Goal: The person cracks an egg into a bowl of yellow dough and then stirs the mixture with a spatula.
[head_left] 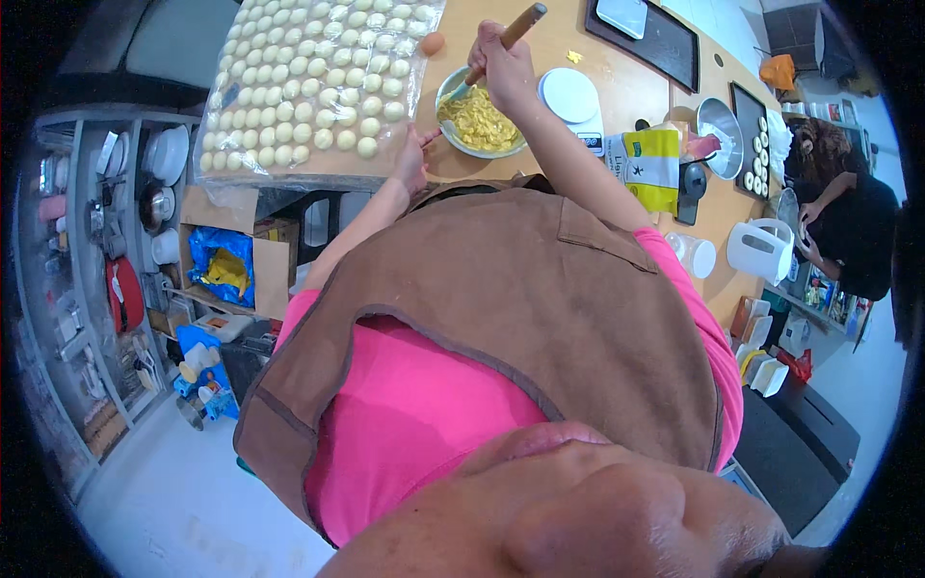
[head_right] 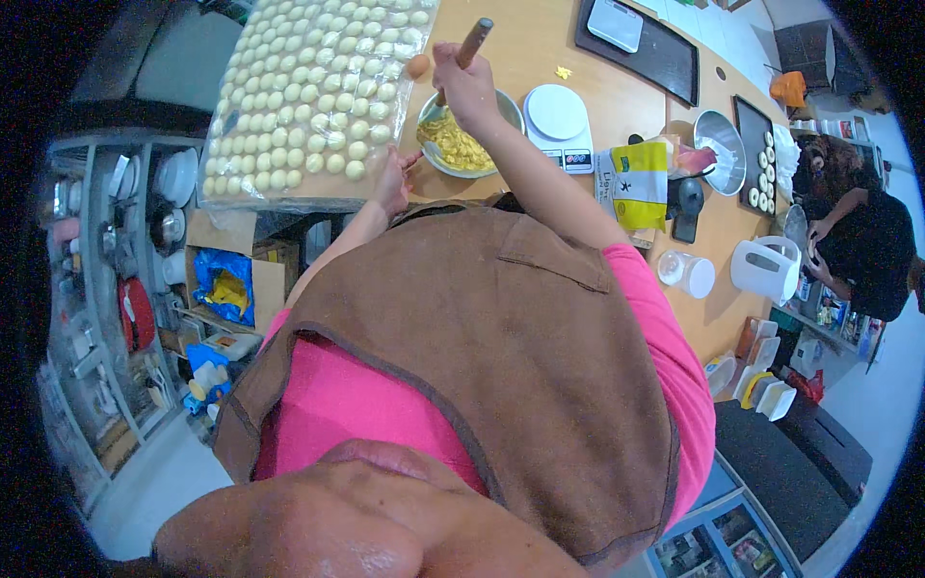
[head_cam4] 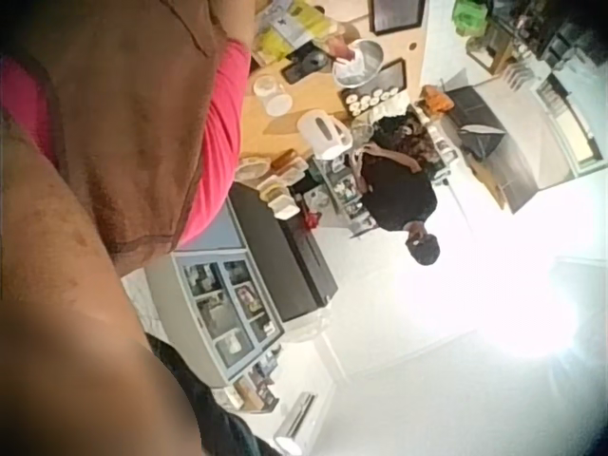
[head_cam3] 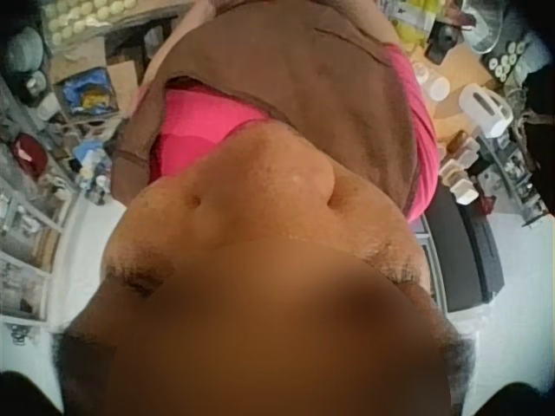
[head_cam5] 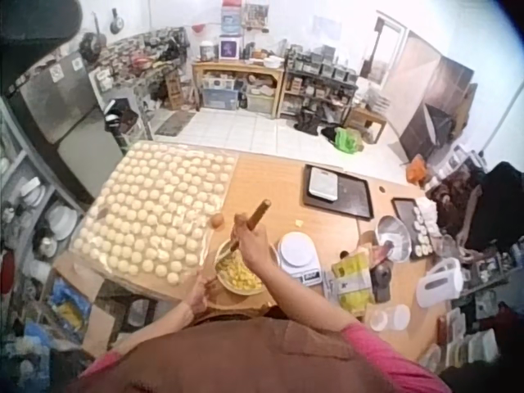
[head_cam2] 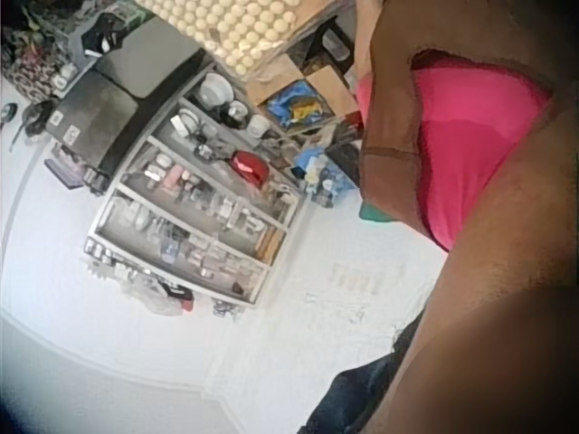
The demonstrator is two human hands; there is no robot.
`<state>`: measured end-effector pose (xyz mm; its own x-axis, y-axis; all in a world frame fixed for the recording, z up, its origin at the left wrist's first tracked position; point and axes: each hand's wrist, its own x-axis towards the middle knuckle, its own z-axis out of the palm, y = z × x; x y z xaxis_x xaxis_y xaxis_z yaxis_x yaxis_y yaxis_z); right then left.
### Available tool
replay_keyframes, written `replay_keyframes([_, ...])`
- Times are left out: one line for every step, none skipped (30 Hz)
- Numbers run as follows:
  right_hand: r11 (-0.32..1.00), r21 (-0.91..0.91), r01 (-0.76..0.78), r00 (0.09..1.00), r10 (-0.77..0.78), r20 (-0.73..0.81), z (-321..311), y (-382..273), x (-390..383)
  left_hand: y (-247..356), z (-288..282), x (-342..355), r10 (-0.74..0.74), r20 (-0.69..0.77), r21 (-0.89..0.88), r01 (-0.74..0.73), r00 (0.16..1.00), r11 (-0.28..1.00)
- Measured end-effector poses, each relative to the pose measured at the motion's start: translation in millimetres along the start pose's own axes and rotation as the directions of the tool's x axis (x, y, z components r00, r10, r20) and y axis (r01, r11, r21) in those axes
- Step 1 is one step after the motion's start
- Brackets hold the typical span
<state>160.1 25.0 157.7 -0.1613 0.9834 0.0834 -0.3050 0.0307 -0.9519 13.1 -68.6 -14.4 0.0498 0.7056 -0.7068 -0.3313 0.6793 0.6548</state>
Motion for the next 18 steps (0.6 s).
replay_keyframes([1.0, 0.001, -0.001, 1.0, 0.001, 0.005, 4, 1, 0, -1, -1, 0, 0.017, 0.024, -0.01, -0.017, 1.0, 1.0])
replay_keyframes([1.0, -0.019, -0.002, 0.999, 0.003, 0.044, 8, 2, 0, -2, -2, 0, 0.034, 0.048, -0.02, -0.033, 0.998, 0.999])
replay_keyframes([0.999, -0.04, -0.003, 0.997, 0.006, 0.077, 12, 1, 1, 0, 0, -3, 0.034, 0.048, -0.022, -0.033, 0.998, 0.999])
replay_keyframes([0.999, -0.041, -0.003, 0.997, 0.006, 0.078, 16, 1, 0, 2, 2, -7, 0.036, 0.055, -0.019, -0.035, 0.998, 0.999])
replay_keyframes([0.994, -0.107, -0.014, 0.998, 0.021, 0.063, 19, 1, -2, 4, 5, -10, 0.039, 0.063, -0.017, -0.038, 0.997, 0.999])
replay_keyframes([0.985, -0.173, -0.024, 0.998, 0.033, 0.046, 21, -1, -3, 5, 7, -13, 0.039, 0.063, -0.017, -0.038, 0.997, 0.999])
replay_keyframes([0.976, -0.215, 0.033, 0.995, -0.012, 0.101, 19, 5, -2, 6, 10, -15, 0.036, 0.039, -0.094, -0.032, 0.999, 0.995])
replay_keyframes([0.976, -0.216, 0.034, 0.995, -0.013, 0.099, 16, 7, 0, 8, 13, -17, 0.03, 0.015, -0.17, -0.027, 0.999, 0.985])
replay_keyframes([0.98, -0.198, 0.02, 0.99, 0.008, 0.139, 16, 7, 1, 7, 12, -17, 0.03, 0.015, -0.171, -0.027, 0.999, 0.985])
replay_keyframes([0.983, -0.182, 0.005, 0.984, 0.028, 0.178, 16, 7, 1, 7, 12, -16, 0.031, 0.025, -0.2, -0.025, 0.999, 0.979])
replay_keyframes([0.983, -0.182, 0.005, 0.984, 0.028, 0.176, 12, 5, 1, 6, 11, -15, 0.032, 0.037, -0.228, -0.023, 0.999, 0.973])
replay_keyframes([0.988, -0.14, -0.066, 0.983, 0.089, 0.16, 10, -1, 1, 3, 7, -12, 0.032, 0.033, -0.231, -0.024, 0.999, 0.973])
replay_keyframes([0.986, -0.097, -0.136, 0.978, 0.149, 0.146, 8, -6, 2, -1, 2, -9, 0.04, 0.036, -0.238, -0.03, 0.999, 0.971])
replay_keyframes([0.986, -0.098, -0.137, 0.977, 0.151, 0.15, 5, -11, 3, -4, -2, -6, 0.047, 0.039, -0.244, -0.036, 0.998, 0.969])
replay_keyframes([0.99, -0.096, -0.106, 0.985, 0.118, 0.129, 0, -17, 3, -7, -3, -2, 0.046, 0.04, -0.243, -0.035, 0.998, 0.969])
replay_keyframes([0.993, -0.096, -0.075, 0.99, 0.086, 0.109, -2, -19, 3, -10, -4, 2, 0.072, -0.005, -0.244, -0.071, 0.997, 0.967])
replay_keyframes([0.993, -0.095, -0.075, 0.99, 0.086, 0.109, -1, -19, 1, -14, -6, 5, 0.098, -0.05, -0.244, -0.107, 0.994, 0.964])
replay_keyframes([0.988, -0.144, -0.049, 0.994, 0.062, 0.089, -5, -16, -1, -9, 1, 2, 0.093, -0.037, -0.235, -0.099, 0.995, 0.967])
